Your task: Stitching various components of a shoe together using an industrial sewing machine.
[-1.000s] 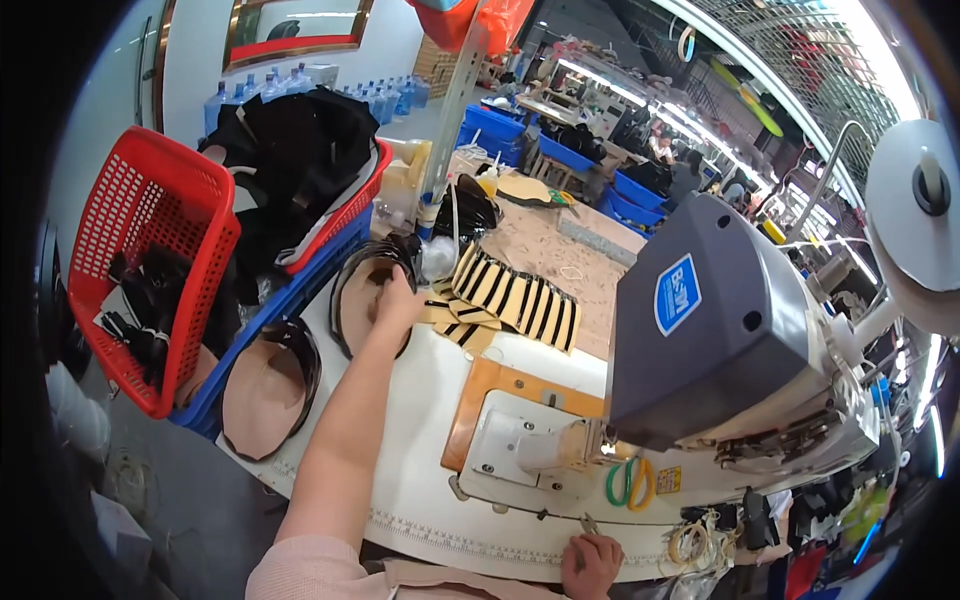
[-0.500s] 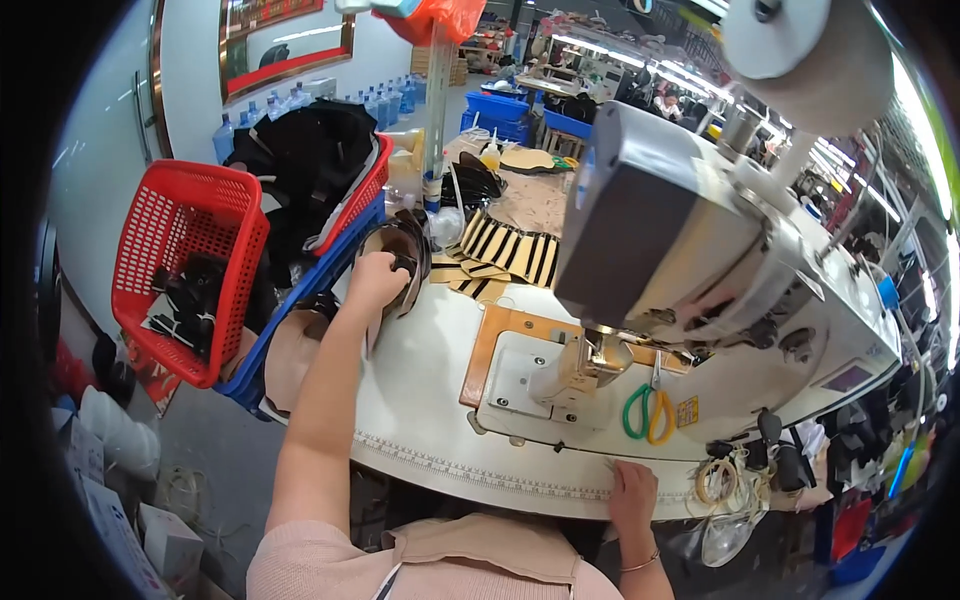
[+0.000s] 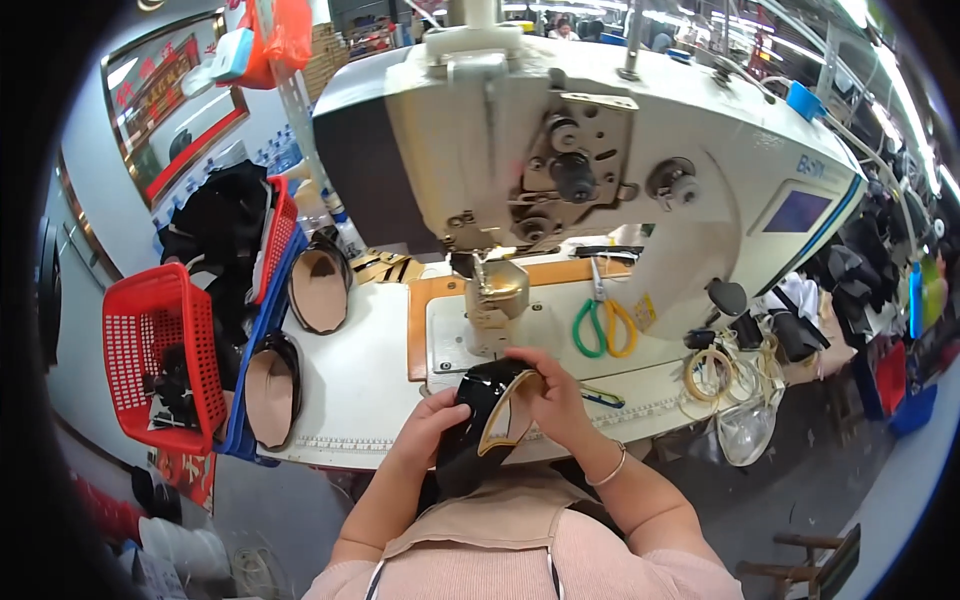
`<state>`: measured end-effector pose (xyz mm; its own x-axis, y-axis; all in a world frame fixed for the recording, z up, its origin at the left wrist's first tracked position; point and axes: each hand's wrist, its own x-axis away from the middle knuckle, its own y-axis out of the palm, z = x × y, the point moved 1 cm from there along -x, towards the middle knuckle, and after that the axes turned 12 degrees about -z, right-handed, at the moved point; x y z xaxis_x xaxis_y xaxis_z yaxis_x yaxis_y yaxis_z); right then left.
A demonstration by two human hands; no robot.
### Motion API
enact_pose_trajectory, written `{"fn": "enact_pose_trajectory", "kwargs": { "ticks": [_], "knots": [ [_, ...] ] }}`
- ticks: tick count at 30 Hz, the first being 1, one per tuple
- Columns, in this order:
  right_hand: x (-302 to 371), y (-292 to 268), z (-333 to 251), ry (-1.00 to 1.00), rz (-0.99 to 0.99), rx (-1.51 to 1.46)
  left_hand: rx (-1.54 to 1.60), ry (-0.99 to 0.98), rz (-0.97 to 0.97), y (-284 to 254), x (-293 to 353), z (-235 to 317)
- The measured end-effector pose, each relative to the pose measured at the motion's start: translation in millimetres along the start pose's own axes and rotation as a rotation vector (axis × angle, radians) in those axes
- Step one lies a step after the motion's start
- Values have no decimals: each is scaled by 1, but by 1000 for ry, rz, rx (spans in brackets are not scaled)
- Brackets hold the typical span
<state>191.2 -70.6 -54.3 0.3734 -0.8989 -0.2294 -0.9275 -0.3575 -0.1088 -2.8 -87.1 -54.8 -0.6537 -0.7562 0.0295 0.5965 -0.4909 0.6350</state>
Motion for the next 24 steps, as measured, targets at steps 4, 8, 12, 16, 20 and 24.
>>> {"fn": "enact_pose_trajectory", "kwargs": {
  "ticks": [4, 8, 12, 16, 20, 24],
  "knots": [
    [0, -14, -4, -232, 70, 125, -50, -41, -55, 15, -7, 3],
    [4, -15, -26, -314, 278, 436, -471, 58, -36, 30, -10, 2],
    [32, -34, -36, -132, 347, 89, -1347, 547, -113, 46, 5, 9],
    [51, -36, -12, 234, -99, -15, -1681, 619, -365, 18, -15, -22],
    [62, 13, -8, 236, 49, -401, -878, 82, -298, 12, -3, -45],
    [75, 26, -3, 226, 45, -60, -241, -10, 41, 25, 7, -43]
  ]
}}
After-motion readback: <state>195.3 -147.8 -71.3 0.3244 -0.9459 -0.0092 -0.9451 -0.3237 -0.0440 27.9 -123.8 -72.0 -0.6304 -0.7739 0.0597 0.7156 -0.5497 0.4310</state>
